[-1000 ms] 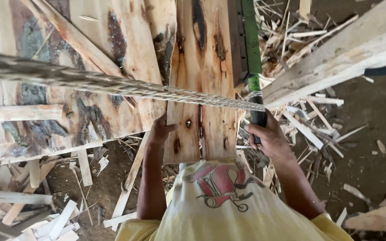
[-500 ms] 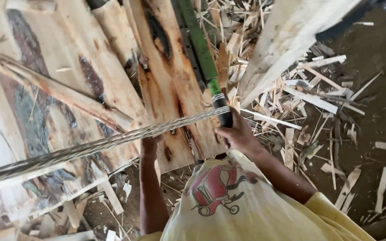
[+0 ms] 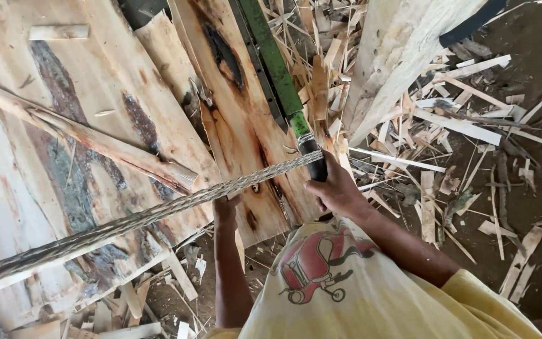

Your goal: Peeling and handling thin strips of wood veneer from a rotating log or machine in a workshop.

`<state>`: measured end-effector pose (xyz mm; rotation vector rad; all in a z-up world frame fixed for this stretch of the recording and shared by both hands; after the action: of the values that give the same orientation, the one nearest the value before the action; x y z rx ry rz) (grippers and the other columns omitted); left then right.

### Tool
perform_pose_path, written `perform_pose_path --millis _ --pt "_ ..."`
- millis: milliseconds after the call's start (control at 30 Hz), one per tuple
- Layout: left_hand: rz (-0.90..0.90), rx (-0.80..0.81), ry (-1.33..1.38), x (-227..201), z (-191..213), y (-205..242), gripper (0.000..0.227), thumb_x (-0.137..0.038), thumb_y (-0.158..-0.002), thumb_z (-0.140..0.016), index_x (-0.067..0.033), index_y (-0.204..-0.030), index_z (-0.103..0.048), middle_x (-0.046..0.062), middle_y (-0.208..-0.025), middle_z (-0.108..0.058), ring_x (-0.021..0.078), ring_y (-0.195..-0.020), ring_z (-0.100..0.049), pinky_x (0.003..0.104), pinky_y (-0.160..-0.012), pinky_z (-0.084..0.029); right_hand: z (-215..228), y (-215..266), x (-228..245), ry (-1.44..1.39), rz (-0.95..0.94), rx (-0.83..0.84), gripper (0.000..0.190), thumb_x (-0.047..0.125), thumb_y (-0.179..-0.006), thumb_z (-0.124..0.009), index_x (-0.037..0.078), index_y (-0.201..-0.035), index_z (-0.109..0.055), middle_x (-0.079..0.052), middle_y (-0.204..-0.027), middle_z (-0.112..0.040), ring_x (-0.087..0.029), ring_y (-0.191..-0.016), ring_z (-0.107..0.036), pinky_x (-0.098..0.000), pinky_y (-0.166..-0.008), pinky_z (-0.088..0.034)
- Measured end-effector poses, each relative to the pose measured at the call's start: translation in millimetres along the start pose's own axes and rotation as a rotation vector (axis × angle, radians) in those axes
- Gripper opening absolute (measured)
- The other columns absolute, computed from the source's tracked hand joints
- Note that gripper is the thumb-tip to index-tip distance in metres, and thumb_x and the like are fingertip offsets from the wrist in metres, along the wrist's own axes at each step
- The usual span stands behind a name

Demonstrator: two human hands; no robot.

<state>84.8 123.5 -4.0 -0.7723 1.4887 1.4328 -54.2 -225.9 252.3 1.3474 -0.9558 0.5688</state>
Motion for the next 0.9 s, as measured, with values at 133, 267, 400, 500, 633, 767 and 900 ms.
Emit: perform_pose_path --millis 133,267,400,500,633,767,900 --pt "-0.069 -0.009 0.033 10.5 4.7 -18.7 0.038 0.004 -0.078 -0.074 0.0002 -0.114 -0.065 0.003 -0.107 -0.070 0.0174 -0.099 -0.064 0.034 -0.090 -0.052 -0.4 -2.8 -2.3 -0.023 0.017 0.003 0.080 0.003 -0.084 -0.067 0.005 -0.153 -0.026 -0.009 -0.074 -0.054 -0.018 -0.045 -0.058 -0.0345 -0.037 -0.049" --pt "-0.025 -0.010 0.009 1.1 0.7 -23.6 0.030 -0.003 -0.087 -0.071 -0.0008 -0.117 -0.066 0.006 -0.106 -0.068 0.0188 -0.097 -0.061 0.035 -0.089 -0.051 -0.3 -4.3 -3.4 -0.011 0.042 -0.005 0.072 0.003 -0.085 -0.066 0.003 -0.148 -0.030 -0.009 -0.076 -0.055 -0.018 -0.044 -0.058 -0.0354 -0.035 -0.047" --pt "-0.028 0.064 0.081 -14.3 -12.5 -15.6 0.034 -0.012 -0.094 -0.065 -0.0049 -0.127 -0.065 0.006 -0.108 -0.069 0.0170 -0.100 -0.062 0.034 -0.091 -0.052 1.7 -5.3 -5.1 0.046 0.070 -0.045 0.068 0.004 -0.084 -0.065 0.002 -0.145 -0.033 -0.012 -0.079 -0.060 -0.018 -0.045 -0.059 -0.0350 -0.036 -0.048" --pt "0.041 0.012 0.010 70.8 17.5 -52.8 0.033 -0.016 -0.099 -0.064 0.0009 -0.128 -0.064 0.008 -0.112 -0.069 0.0180 -0.102 -0.061 0.035 -0.092 -0.052 2.5 -12.4 -17.8 0.010 0.152 -0.036 0.069 0.005 -0.084 -0.065 0.001 -0.145 -0.033 -0.010 -0.087 -0.062 -0.016 -0.048 -0.061 -0.0334 -0.036 -0.051" --pt "0.010 0.010 -0.039 33.2 4.1 -35.9 0.037 -0.021 -0.103 -0.060 0.0008 -0.132 -0.063 0.008 -0.115 -0.069 0.0178 -0.104 -0.061 0.036 -0.093 -0.052 4.5 -21.6 -32.4 0.129 0.068 -0.068 0.074 0.006 -0.083 -0.064 0.002 -0.148 -0.028 -0.017 -0.082 -0.062 -0.021 -0.046 -0.062 -0.0341 -0.037 -0.051" --pt "-0.017 0.076 0.036 -8.6 -19.3 -15.6 0.042 -0.027 -0.103 -0.056 -0.0057 -0.139 -0.061 0.006 -0.122 -0.070 0.0162 -0.109 -0.062 0.035 -0.096 -0.050 6.1 -29.4 -45.5 0.264 0.034 -0.069 0.079 0.007 -0.083 -0.065 -0.001 -0.148 -0.022 -0.018 -0.081 -0.060 -0.024 -0.050 -0.065 -0.0378 -0.038 -0.056" --pt "-0.014 0.101 0.064 -18.8 -25.5 -12.5 0.042 -0.027 -0.103 -0.056 -0.0070 -0.140 -0.060 0.007 -0.125 -0.070 0.0168 -0.113 -0.063 0.037 -0.099 -0.051 7.6 -43.6 -61.1 0.539 0.163 -0.038 0.071 0.010 -0.086 -0.068 -0.006 -0.142 -0.028 -0.016 -0.075 -0.062 -0.025 -0.053 -0.065 -0.0367 -0.040 -0.055"
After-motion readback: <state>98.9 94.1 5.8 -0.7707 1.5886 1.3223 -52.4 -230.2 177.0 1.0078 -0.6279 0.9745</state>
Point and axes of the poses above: each hand's wrist, its own y-axis away from the middle knuckle, its own z-axis out of the back of the hand, x = y × z, the point moved 8 cm from there along -y, towards the middle knuckle
